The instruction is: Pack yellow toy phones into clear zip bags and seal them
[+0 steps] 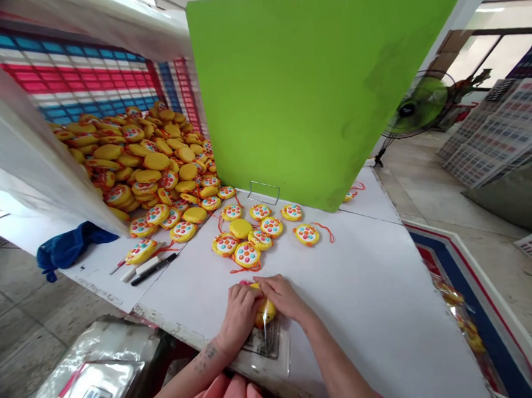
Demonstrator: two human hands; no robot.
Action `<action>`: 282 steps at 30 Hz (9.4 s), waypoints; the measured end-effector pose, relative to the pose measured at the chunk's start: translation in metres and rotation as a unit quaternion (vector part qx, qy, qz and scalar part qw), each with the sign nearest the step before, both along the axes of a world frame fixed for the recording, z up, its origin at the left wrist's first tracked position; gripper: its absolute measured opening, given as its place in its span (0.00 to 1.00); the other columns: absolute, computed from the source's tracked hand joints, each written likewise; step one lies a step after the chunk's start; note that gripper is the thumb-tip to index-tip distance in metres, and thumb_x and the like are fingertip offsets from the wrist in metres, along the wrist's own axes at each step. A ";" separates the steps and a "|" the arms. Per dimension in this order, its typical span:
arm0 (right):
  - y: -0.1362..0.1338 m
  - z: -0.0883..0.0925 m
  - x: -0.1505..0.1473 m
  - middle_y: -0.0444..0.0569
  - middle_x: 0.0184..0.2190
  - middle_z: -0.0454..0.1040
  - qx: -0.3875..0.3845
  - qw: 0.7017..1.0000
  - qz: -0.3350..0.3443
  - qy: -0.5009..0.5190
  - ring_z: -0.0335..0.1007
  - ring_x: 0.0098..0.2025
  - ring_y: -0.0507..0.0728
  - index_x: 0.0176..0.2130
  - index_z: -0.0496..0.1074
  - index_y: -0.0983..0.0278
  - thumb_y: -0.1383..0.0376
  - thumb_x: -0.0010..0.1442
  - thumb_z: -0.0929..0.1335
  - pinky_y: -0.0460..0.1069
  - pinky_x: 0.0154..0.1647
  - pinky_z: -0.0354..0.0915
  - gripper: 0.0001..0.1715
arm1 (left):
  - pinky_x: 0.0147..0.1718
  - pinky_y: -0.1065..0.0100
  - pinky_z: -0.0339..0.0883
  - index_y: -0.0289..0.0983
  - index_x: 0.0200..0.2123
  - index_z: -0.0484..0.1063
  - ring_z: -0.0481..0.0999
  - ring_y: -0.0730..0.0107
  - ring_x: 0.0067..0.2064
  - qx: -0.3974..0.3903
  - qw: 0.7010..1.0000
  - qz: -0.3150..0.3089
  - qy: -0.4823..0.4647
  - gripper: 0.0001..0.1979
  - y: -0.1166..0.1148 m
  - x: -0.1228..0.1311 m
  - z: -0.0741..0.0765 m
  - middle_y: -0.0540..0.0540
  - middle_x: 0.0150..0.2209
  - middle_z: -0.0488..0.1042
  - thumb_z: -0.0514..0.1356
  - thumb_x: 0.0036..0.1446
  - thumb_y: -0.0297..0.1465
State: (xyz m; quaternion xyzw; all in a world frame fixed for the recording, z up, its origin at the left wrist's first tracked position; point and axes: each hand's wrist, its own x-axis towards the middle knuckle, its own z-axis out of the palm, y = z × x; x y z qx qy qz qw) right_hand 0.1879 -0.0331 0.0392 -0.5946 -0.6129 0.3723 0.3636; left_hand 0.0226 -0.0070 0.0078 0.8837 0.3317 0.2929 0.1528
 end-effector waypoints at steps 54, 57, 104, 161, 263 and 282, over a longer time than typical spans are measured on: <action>-0.010 0.041 -0.056 0.49 0.34 0.74 0.282 0.898 -0.088 -0.327 0.65 0.39 0.60 0.58 0.62 0.59 0.72 0.63 0.61 0.56 0.42 0.64 0.25 | 0.33 0.72 0.62 0.35 0.33 0.72 0.70 0.69 0.32 -0.338 0.932 -0.028 -0.129 0.10 0.009 -0.014 0.051 0.47 0.30 0.75 0.52 0.59 0.32; -0.003 0.031 -0.049 0.48 0.33 0.73 0.256 0.930 -0.133 -0.226 0.66 0.39 0.59 0.53 0.65 0.60 0.73 0.60 0.62 0.54 0.42 0.66 0.22 | 0.34 0.71 0.62 0.37 0.37 0.74 0.72 0.68 0.33 -0.342 0.930 -0.052 -0.125 0.11 0.008 -0.013 0.050 0.47 0.32 0.76 0.52 0.60 0.32; -0.049 -0.024 0.041 0.47 0.28 0.77 -0.120 0.955 -0.118 0.244 0.70 0.30 0.54 0.35 0.78 0.64 0.56 0.50 0.71 0.49 0.33 0.64 0.16 | 0.43 0.63 0.68 0.32 0.31 0.76 0.76 0.63 0.40 -0.683 0.679 -0.081 -0.257 0.09 0.032 -0.043 0.028 0.41 0.37 0.77 0.63 0.47 0.32; 0.036 -0.051 0.122 0.63 0.49 0.67 0.157 0.878 -0.298 -0.341 0.60 0.53 0.68 0.52 0.63 0.69 0.51 0.58 0.64 0.62 0.55 0.57 0.31 | 0.46 0.59 0.62 0.36 0.37 0.65 0.66 0.63 0.41 0.018 0.990 -0.033 0.135 0.04 -0.003 0.004 -0.002 0.46 0.37 0.69 0.51 0.62 0.24; -0.036 -0.016 -0.018 0.48 0.46 0.75 0.028 0.975 -0.218 0.023 0.72 0.43 0.59 0.57 0.65 0.58 0.56 0.63 0.59 0.53 0.45 0.67 0.25 | 0.37 0.62 0.66 0.36 0.37 0.66 0.73 0.63 0.35 -0.109 0.990 -0.040 0.081 0.06 -0.006 0.004 0.043 0.45 0.32 0.75 0.51 0.64 0.31; -0.036 0.000 -0.031 0.51 0.36 0.76 0.024 0.964 -0.226 0.141 0.74 0.31 0.57 0.60 0.59 0.62 0.48 0.60 0.63 0.52 0.34 0.72 0.35 | 0.32 0.69 0.64 0.32 0.37 0.70 0.71 0.70 0.32 -0.520 0.801 0.050 -0.293 0.20 0.002 -0.040 0.012 0.45 0.32 0.74 0.60 0.52 0.45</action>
